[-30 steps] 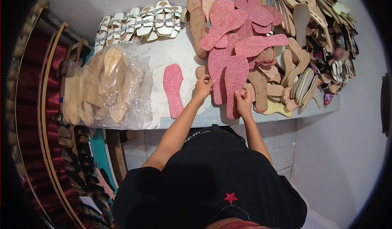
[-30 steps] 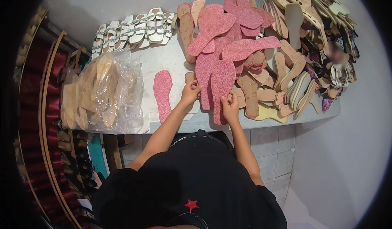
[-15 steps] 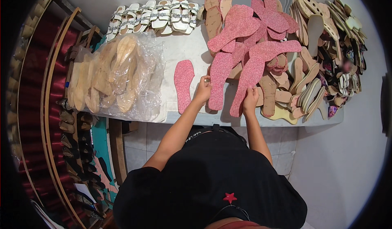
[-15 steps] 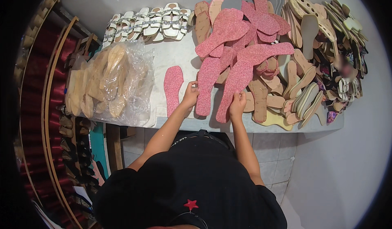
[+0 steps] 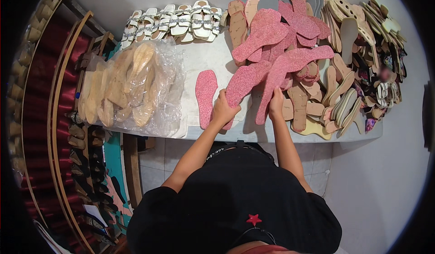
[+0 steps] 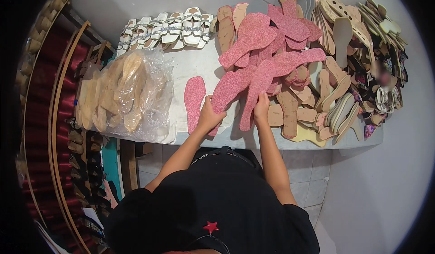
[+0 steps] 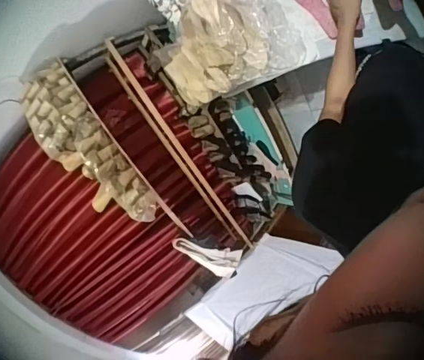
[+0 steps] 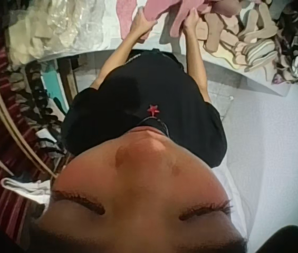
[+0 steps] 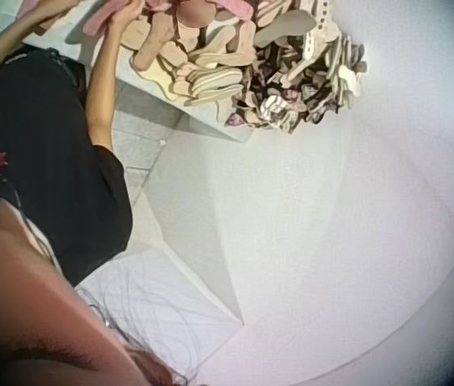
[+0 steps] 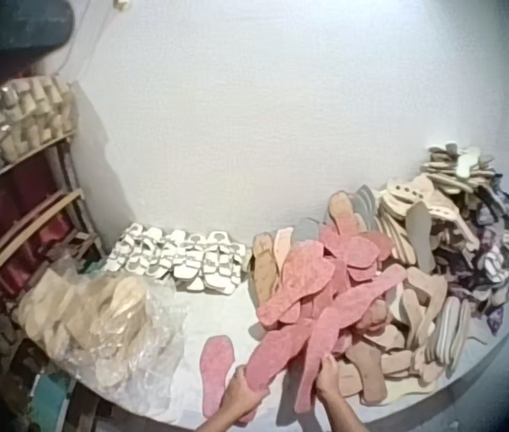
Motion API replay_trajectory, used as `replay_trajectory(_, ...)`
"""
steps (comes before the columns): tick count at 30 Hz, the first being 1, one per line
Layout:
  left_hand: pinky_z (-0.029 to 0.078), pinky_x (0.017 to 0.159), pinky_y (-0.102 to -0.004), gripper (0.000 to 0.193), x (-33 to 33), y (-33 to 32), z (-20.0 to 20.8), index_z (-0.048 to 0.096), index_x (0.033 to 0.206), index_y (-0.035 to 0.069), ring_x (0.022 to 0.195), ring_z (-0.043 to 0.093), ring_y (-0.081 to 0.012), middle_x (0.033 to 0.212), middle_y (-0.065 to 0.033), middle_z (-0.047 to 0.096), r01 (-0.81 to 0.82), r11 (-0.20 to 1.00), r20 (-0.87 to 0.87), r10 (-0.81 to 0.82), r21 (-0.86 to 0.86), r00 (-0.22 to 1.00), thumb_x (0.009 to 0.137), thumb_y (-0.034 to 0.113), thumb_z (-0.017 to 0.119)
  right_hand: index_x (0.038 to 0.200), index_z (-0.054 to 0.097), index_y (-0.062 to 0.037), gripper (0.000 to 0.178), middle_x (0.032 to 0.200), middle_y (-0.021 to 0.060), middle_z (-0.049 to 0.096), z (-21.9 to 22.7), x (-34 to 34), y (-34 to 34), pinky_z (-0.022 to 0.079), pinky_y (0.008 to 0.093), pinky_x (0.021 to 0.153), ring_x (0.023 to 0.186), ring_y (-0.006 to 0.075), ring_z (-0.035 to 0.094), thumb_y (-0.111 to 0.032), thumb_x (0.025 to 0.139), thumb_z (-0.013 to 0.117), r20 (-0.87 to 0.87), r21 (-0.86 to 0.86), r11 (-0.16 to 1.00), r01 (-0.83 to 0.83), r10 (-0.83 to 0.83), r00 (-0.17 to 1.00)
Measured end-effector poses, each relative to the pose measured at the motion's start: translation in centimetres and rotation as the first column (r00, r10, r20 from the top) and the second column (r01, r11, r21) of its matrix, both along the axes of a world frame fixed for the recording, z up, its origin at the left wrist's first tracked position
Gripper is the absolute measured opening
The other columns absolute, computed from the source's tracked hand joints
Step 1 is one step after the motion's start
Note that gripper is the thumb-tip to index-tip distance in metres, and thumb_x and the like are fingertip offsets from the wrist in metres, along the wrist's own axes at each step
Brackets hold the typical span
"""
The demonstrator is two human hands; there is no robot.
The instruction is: Sorting and arranging finished white sandals and pink insoles on a work table.
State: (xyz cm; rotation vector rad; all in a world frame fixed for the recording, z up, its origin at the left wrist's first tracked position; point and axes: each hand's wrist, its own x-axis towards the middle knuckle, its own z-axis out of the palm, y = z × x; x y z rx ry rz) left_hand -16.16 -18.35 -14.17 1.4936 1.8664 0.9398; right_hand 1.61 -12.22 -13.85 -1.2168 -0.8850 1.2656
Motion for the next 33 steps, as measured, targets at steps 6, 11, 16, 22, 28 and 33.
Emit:
replay_trajectory(6, 0.042, 0.077, -0.0383, 0.064, -1.6, -1.9, -0.6, 0.029, 0.113, 0.001, 0.090, 0.052, -0.0361, 0.097, -0.0240, 0.052, 0.143, 0.988, 0.218, -0.152, 0.057, 0.964, 0.063, 0.021, 0.063, 0.101, 0.048, -0.0011, 0.026, 0.097, 0.0052, 0.052, -1.5, -0.7, 0.1, 0.037, 0.0272, 0.080, 0.089, 0.0143, 0.049, -0.020, 0.088, 0.037, -0.360, -0.046, 0.990, -0.133, 0.107, 0.927)
replay_trajectory(11, 0.042, 0.074, -0.0353, 0.053, -3.2, -2.8, -1.7, 0.034, 0.109, -0.001, 0.087, 0.055, -0.0310, 0.094, -0.0203, 0.054, 0.014, 0.999, 0.427, -0.034, 0.050, 0.904, 0.067, 0.018, 0.061, 0.094, 0.053, 0.0014, 0.021, 0.090, 0.0037, 0.055, -0.9, -1.6, 0.3, 0.037, 0.0255, 0.077, 0.083, 0.0118, 0.049, -0.014, 0.085, 0.042, -0.270, -0.028, 0.996, -0.081, 0.070, 0.960)
replay_trajectory(16, 0.039, 0.079, -0.0397, 0.064, -4.8, -2.5, 0.7, 0.032, 0.113, -0.001, 0.090, 0.050, -0.0368, 0.093, -0.0238, 0.051, -0.345, 0.939, 0.087, 0.343, 0.009, 0.935, 0.064, 0.024, 0.065, 0.090, 0.054, 0.0031, 0.023, 0.085, 0.0032, 0.054, -1.8, 0.0, 1.6, 0.037, 0.0236, 0.073, 0.078, 0.0096, 0.046, -0.017, 0.084, 0.044, 0.078, -0.037, 0.982, -0.185, 0.188, 0.979)
replay_trajectory(22, 0.037, 0.083, -0.0395, 0.069, -6.3, -2.7, -1.8, 0.031, 0.112, -0.006, 0.098, 0.043, -0.0383, 0.105, -0.0254, 0.042, -0.385, 0.923, -0.130, 0.383, 0.012, 0.914, 0.062, 0.026, 0.066, 0.087, 0.055, 0.0012, 0.021, 0.082, -0.0014, 0.053, -1.0, -0.3, 2.0, 0.037, 0.0213, 0.068, 0.073, 0.0065, 0.045, -0.018, 0.084, 0.046, 0.323, -0.076, 0.934, -0.350, 0.355, 0.877)
replay_trajectory(28, 0.036, 0.081, -0.0397, 0.062, -5.9, -2.3, -1.0, 0.038, 0.102, -0.007, 0.092, 0.042, -0.0350, 0.093, -0.0207, 0.043, -0.460, 0.887, -0.324, 0.427, -0.029, 0.844, 0.061, 0.029, 0.067, 0.086, 0.055, 0.0036, 0.026, 0.078, 0.0025, 0.054, -1.5, -0.4, 1.1, 0.037, 0.0237, 0.069, 0.074, 0.0093, 0.045, -0.020, 0.083, 0.046, 0.276, -0.080, 0.965, -0.251, 0.264, 0.924)
replay_trajectory(33, 0.036, 0.080, -0.0392, 0.056, -5.5, -1.6, -0.7, 0.042, 0.093, -0.003, 0.091, 0.044, -0.0324, 0.093, -0.0196, 0.043, -0.481, 0.874, -0.417, 0.416, -0.061, 0.808, 0.060, 0.033, 0.068, 0.084, 0.055, 0.0037, 0.025, 0.077, 0.0029, 0.054, -2.1, -0.1, 0.8, 0.037, 0.0235, 0.069, 0.073, 0.0090, 0.044, -0.020, 0.083, 0.046, 0.216, -0.124, 0.964, -0.237, 0.260, 0.941)
